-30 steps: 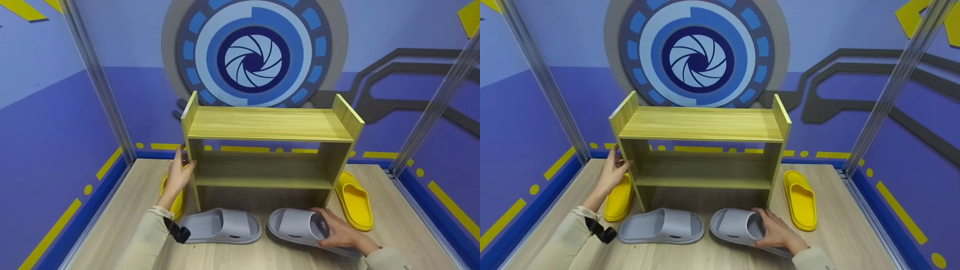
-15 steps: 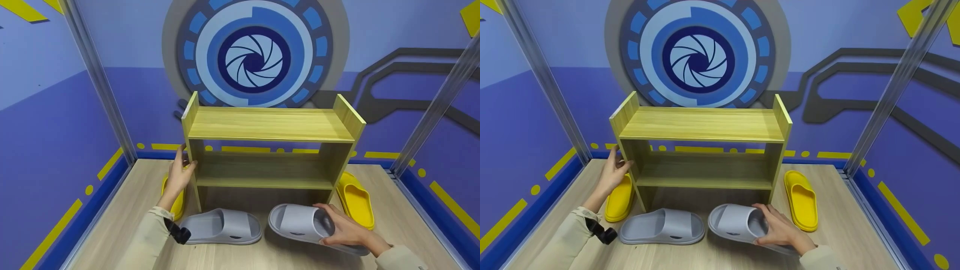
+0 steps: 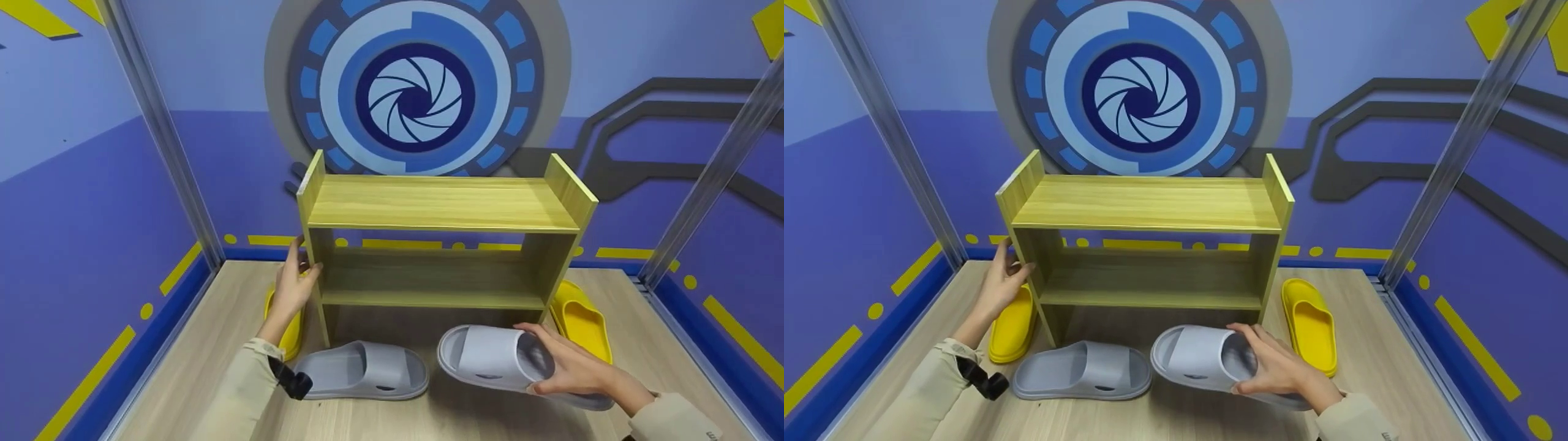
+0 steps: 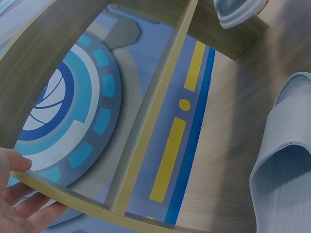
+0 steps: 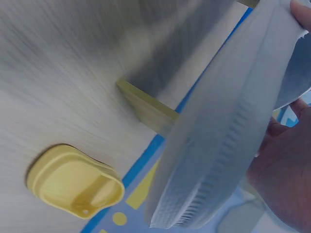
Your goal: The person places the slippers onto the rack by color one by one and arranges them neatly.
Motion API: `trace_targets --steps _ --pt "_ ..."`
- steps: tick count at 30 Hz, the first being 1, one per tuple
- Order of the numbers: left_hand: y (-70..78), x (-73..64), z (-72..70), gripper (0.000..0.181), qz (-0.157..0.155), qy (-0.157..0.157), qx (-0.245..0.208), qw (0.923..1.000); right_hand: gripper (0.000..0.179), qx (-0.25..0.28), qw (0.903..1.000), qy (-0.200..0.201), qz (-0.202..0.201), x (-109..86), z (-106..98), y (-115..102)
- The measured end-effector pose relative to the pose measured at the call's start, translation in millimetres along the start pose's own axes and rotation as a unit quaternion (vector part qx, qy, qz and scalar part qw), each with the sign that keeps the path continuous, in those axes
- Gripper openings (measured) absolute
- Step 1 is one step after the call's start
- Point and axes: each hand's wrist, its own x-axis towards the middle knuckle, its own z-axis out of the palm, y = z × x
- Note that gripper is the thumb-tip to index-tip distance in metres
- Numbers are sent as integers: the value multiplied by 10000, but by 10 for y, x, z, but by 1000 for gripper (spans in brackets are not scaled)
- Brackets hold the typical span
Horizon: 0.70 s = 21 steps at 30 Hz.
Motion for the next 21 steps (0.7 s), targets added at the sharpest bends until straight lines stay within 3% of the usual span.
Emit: trace_targets --steps 5,13,21 --pt "-2 -2 -7 59 24 -47 -43 10000 89 -51 10000 -22 -1 11 -125 -90" --pt "2 1 -1 59 -22 -51 -98 9999 88 -477 9966 359 -575 18 -332 -227" --pt "-5 3 2 59 -72 -85 -147 9998 88 -606 9948 423 -700 35 -567 -382"
